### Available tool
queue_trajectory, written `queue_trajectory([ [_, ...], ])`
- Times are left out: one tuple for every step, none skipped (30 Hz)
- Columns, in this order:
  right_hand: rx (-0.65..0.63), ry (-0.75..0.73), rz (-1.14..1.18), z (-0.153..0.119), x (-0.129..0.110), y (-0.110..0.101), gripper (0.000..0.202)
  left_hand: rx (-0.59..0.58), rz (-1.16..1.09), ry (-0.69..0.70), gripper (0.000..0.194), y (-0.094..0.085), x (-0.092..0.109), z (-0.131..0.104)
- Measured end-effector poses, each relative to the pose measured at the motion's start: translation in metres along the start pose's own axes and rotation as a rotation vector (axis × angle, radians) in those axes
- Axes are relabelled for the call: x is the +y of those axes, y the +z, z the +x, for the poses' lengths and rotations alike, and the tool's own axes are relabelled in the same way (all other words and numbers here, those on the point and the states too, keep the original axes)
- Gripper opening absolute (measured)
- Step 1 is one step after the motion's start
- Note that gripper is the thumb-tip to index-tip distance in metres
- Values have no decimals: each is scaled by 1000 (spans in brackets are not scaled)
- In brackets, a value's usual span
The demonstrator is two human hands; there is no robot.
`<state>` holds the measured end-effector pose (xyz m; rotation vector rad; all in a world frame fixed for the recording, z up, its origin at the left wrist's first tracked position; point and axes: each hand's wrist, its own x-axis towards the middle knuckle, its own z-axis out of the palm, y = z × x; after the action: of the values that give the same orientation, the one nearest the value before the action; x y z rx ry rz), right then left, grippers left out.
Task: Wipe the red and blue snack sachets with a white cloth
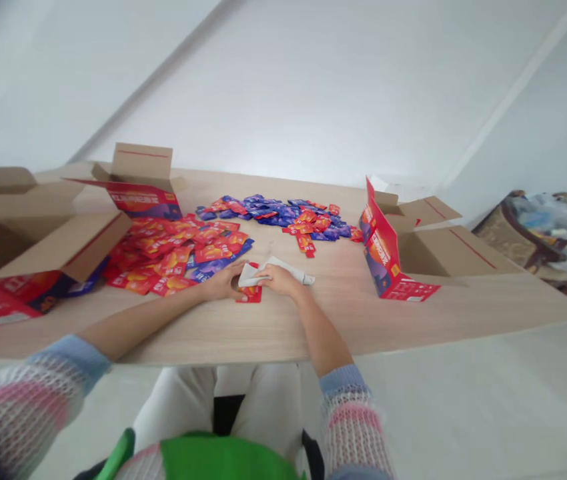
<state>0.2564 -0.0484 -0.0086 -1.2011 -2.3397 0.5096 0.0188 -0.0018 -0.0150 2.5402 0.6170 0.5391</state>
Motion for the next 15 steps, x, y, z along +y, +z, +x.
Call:
queue_trajectory([
  [-13,-12,4,0,-1,0,25,11,2,0,88,2,-2,0],
  [-20,-25,9,0,-3,1,26,25,8,-1,90,3,-3,0],
  [-22,-37,18,0,-5,2,26,40,16,2,93,4,-5,1],
  [-18,-50,29,0,-7,3,25,53,26,6,97,5,-5,1],
  [-8,-60,38,0,-9,5,25,63,37,14,102,6,-6,1],
  [3,-67,43,0,-11,6,25,69,48,24,105,7,-6,1],
  [12,-72,43,0,-13,8,24,74,58,34,107,7,-6,2],
  [20,-74,42,0,-14,8,24,77,69,44,109,8,-7,2],
  [25,-74,40,0,-15,9,24,74,81,54,109,8,-7,3],
  [25,-74,40,0,-15,9,23,61,94,66,109,9,-7,5],
  [17,-72,44,0,-15,8,23,38,104,78,108,9,-6,6],
  [4,-69,51,0,-16,8,24,8,110,88,107,9,-6,8],
  [-14,-60,56,0,-16,7,24,-18,109,91,106,9,-6,9],
  [-38,-45,54,0,-17,7,24,-37,95,87,105,8,-6,10],
  [-59,-19,40,1,-18,7,25,-49,71,81,105,7,-5,11],
])
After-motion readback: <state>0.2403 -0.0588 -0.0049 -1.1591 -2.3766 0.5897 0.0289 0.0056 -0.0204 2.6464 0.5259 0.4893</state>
